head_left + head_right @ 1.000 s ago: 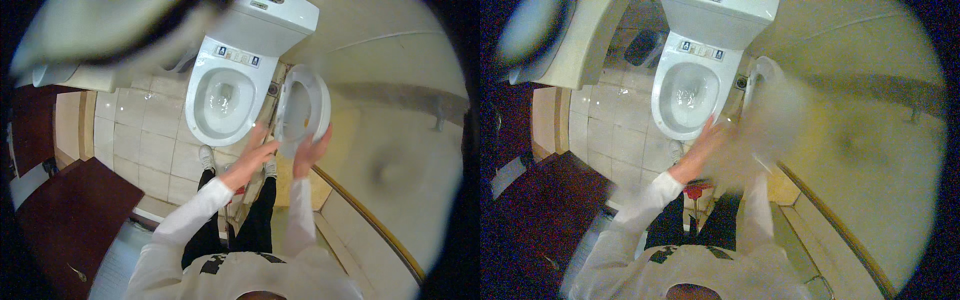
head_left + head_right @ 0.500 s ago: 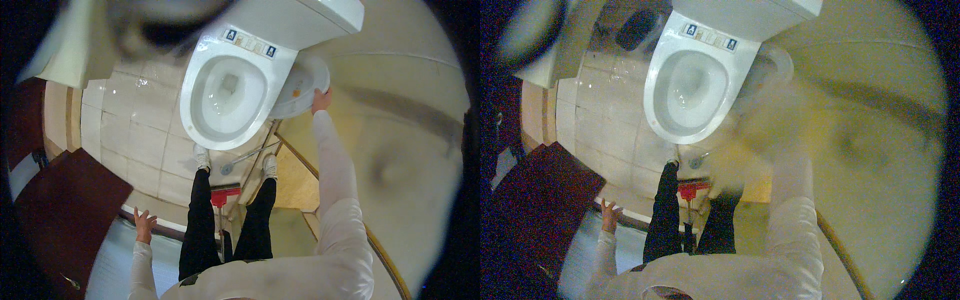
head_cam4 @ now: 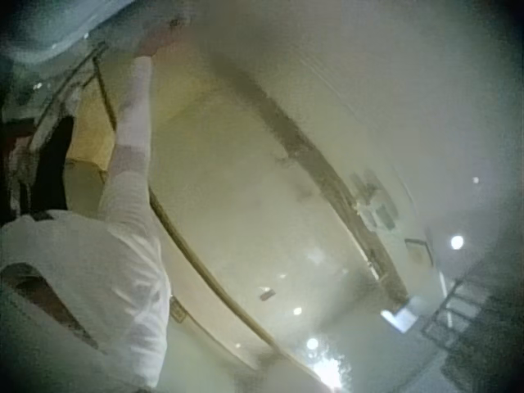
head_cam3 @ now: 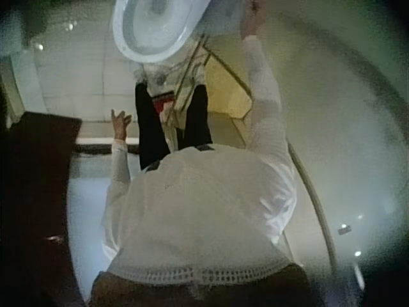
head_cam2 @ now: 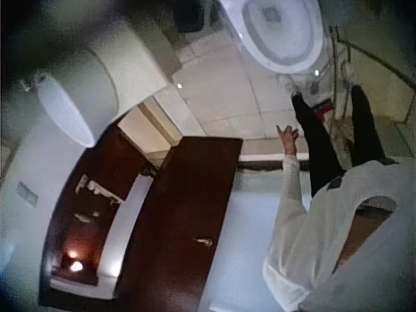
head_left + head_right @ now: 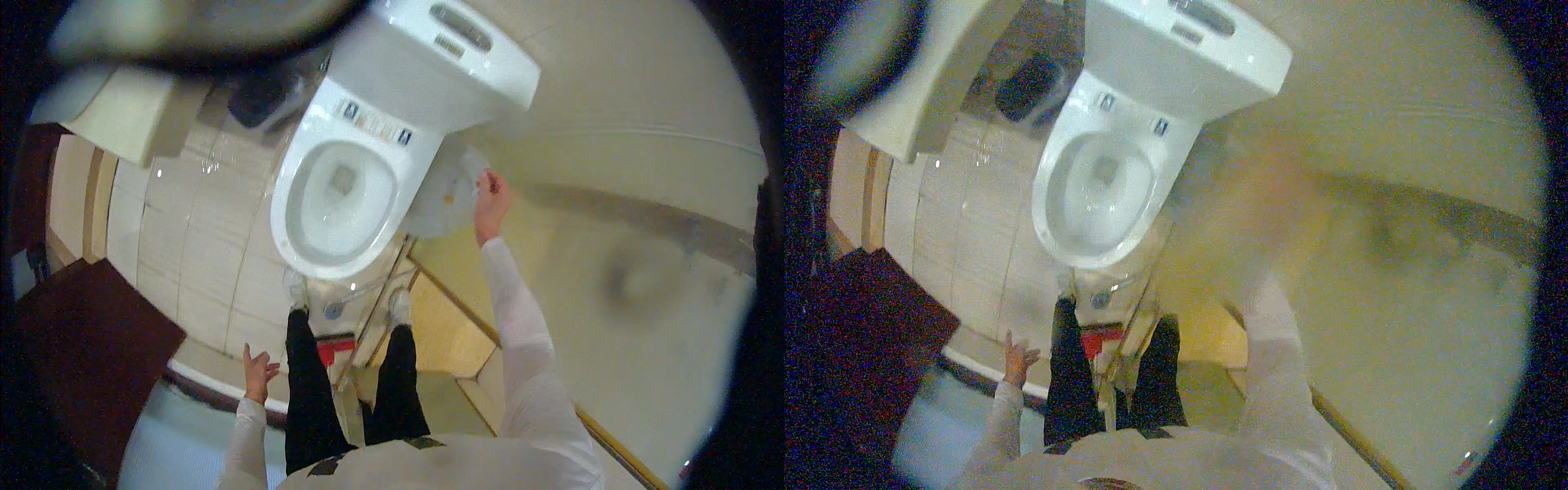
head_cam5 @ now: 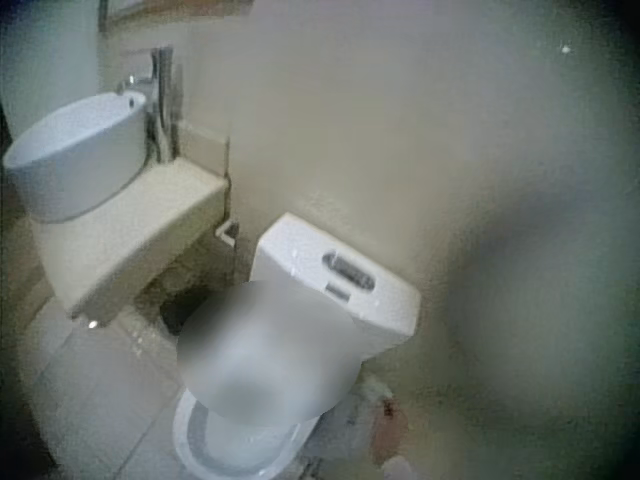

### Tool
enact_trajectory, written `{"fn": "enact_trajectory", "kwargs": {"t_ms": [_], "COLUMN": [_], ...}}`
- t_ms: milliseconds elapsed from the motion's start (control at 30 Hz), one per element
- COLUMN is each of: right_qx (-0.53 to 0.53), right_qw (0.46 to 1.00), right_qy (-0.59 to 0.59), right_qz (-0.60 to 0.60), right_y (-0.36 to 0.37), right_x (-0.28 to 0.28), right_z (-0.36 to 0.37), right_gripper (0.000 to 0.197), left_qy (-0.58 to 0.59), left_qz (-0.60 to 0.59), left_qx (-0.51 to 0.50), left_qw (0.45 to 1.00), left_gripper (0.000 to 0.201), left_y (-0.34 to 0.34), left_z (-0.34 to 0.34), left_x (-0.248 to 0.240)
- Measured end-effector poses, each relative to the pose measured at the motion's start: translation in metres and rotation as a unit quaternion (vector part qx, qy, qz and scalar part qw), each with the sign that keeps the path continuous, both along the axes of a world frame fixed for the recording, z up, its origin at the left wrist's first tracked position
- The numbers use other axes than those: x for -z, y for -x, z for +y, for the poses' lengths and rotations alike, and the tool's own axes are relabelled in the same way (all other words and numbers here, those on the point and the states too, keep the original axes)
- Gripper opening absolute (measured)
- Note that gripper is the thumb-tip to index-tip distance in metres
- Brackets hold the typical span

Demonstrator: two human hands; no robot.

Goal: The person cleans a bathroom by first mopping the tiled floor with a red squeegee. They then use a handheld shower head to rinse the floor and the toilet bowl, followed by flushing the toilet. Finally, they mop the floor again to remove excess water.

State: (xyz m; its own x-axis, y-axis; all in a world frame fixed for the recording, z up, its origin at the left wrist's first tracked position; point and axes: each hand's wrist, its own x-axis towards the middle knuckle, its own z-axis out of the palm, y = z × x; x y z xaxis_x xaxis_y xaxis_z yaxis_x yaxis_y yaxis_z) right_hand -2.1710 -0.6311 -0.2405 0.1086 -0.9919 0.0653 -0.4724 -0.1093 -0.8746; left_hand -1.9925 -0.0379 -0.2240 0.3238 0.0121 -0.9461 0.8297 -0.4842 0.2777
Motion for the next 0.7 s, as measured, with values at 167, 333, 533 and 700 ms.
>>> {"fn": "enact_trajectory", "kwargs": {"t_ms": [167, 333, 533, 700], "right_qx": [-0.127, -0.107, -0.139, -0.205], "right_qw": [0.971, 0.989, 0.969, 0.939], "right_qy": [0.163, 0.064, -0.047, -0.207], "right_qz": [0.117, 0.083, 0.199, 0.183], "right_y": [-0.104, -0.182, -0.197, -0.2], "right_x": [-0.151, -0.184, -0.148, -0.161], "right_z": [-0.029, -0.125, -0.182, -0.185], "right_gripper": [0.02, 0.034, 0.047, 0.048], "left_qy": [0.055, 0.061, 0.037, 0.038], "left_qz": [-0.045, -0.044, -0.03, -0.023], "left_qx": [0.033, 0.005, -0.023, -0.044], "left_qw": [0.997, 0.997, 0.999, 0.998], "left_gripper": [0.077, 0.075, 0.076, 0.077], "left_y": [-0.013, -0.022, -0.022, -0.023], "left_z": [-0.027, -0.006, 0.022, 0.036], "left_x": [-0.015, -0.008, 0.004, 0.014]}}
